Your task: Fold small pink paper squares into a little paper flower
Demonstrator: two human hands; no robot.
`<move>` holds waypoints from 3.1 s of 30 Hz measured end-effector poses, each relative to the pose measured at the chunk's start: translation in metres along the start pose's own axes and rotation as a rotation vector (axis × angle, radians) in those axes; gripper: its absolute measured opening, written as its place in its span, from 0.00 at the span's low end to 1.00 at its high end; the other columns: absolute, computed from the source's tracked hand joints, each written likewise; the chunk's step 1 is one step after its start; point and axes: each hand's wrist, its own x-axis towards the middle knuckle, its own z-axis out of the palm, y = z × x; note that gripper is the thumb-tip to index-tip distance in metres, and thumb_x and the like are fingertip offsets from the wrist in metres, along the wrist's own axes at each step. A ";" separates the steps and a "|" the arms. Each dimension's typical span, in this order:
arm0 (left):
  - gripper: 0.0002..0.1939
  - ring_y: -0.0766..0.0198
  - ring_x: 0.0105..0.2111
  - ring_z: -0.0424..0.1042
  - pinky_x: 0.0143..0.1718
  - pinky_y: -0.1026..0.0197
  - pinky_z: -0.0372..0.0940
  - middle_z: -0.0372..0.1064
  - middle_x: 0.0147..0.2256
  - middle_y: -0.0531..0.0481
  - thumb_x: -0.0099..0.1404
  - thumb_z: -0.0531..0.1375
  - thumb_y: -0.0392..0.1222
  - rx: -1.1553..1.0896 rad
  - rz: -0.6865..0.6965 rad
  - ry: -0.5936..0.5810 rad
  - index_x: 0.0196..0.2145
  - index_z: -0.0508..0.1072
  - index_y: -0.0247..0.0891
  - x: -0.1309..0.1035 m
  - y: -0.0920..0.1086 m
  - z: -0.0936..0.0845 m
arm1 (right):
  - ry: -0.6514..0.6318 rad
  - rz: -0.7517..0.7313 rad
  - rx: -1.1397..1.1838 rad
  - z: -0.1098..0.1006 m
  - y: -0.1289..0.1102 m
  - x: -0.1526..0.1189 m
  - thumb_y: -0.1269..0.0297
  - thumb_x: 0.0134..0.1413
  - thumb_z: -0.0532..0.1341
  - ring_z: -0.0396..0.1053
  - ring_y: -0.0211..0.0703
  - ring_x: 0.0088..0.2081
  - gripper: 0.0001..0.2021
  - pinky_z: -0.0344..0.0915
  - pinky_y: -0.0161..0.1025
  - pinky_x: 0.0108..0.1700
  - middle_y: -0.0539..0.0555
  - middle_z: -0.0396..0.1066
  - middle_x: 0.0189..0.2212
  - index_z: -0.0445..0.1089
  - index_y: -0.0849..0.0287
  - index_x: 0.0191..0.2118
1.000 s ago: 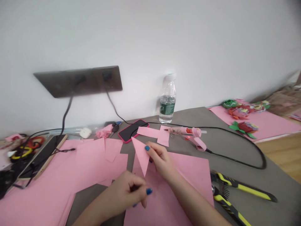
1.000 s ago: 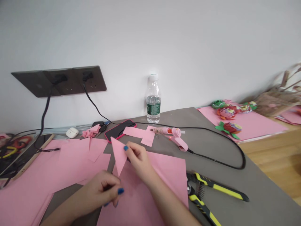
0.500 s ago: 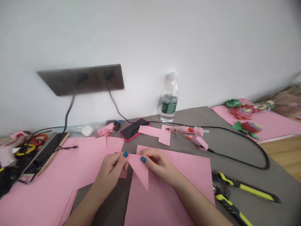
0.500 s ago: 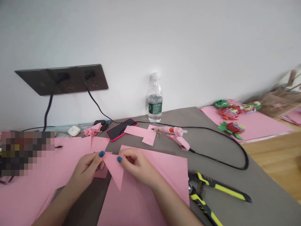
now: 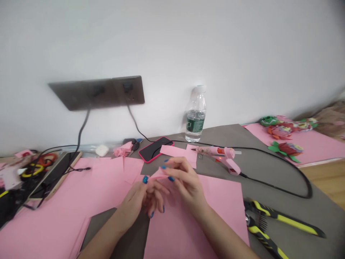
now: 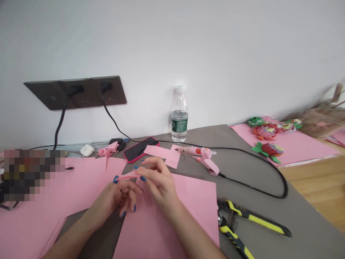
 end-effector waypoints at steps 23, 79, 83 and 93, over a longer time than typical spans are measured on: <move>0.20 0.67 0.22 0.53 0.24 0.63 0.47 0.49 0.20 0.58 0.72 0.50 0.48 0.586 0.263 0.300 0.22 0.53 0.41 -0.006 0.010 -0.004 | -0.264 0.428 0.158 0.001 -0.009 0.003 0.50 0.66 0.54 0.57 0.38 0.25 0.22 0.53 0.35 0.29 0.48 0.60 0.21 0.58 0.57 0.23; 0.19 0.66 0.24 0.49 0.25 0.61 0.44 0.46 0.23 0.58 0.73 0.47 0.47 0.689 0.179 0.075 0.24 0.49 0.41 -0.005 0.007 -0.001 | -0.323 0.480 0.294 0.000 -0.004 0.008 0.48 0.65 0.56 0.53 0.37 0.27 0.23 0.52 0.35 0.30 0.47 0.56 0.23 0.59 0.58 0.24; 0.21 0.67 0.23 0.46 0.25 0.61 0.43 0.42 0.22 0.58 0.72 0.48 0.46 0.691 0.183 0.074 0.23 0.46 0.41 -0.007 0.009 0.001 | -0.176 0.523 0.337 0.000 -0.003 0.010 0.48 0.63 0.57 0.46 0.35 0.25 0.24 0.46 0.35 0.28 0.45 0.47 0.22 0.52 0.57 0.22; 0.20 0.67 0.21 0.44 0.23 0.60 0.42 0.38 0.22 0.58 0.71 0.47 0.43 0.622 0.241 0.170 0.22 0.45 0.41 -0.012 0.009 -0.003 | 0.149 0.741 0.519 -0.003 0.020 0.005 0.45 0.59 0.60 0.44 0.35 0.24 0.23 0.43 0.34 0.26 0.44 0.47 0.23 0.55 0.57 0.25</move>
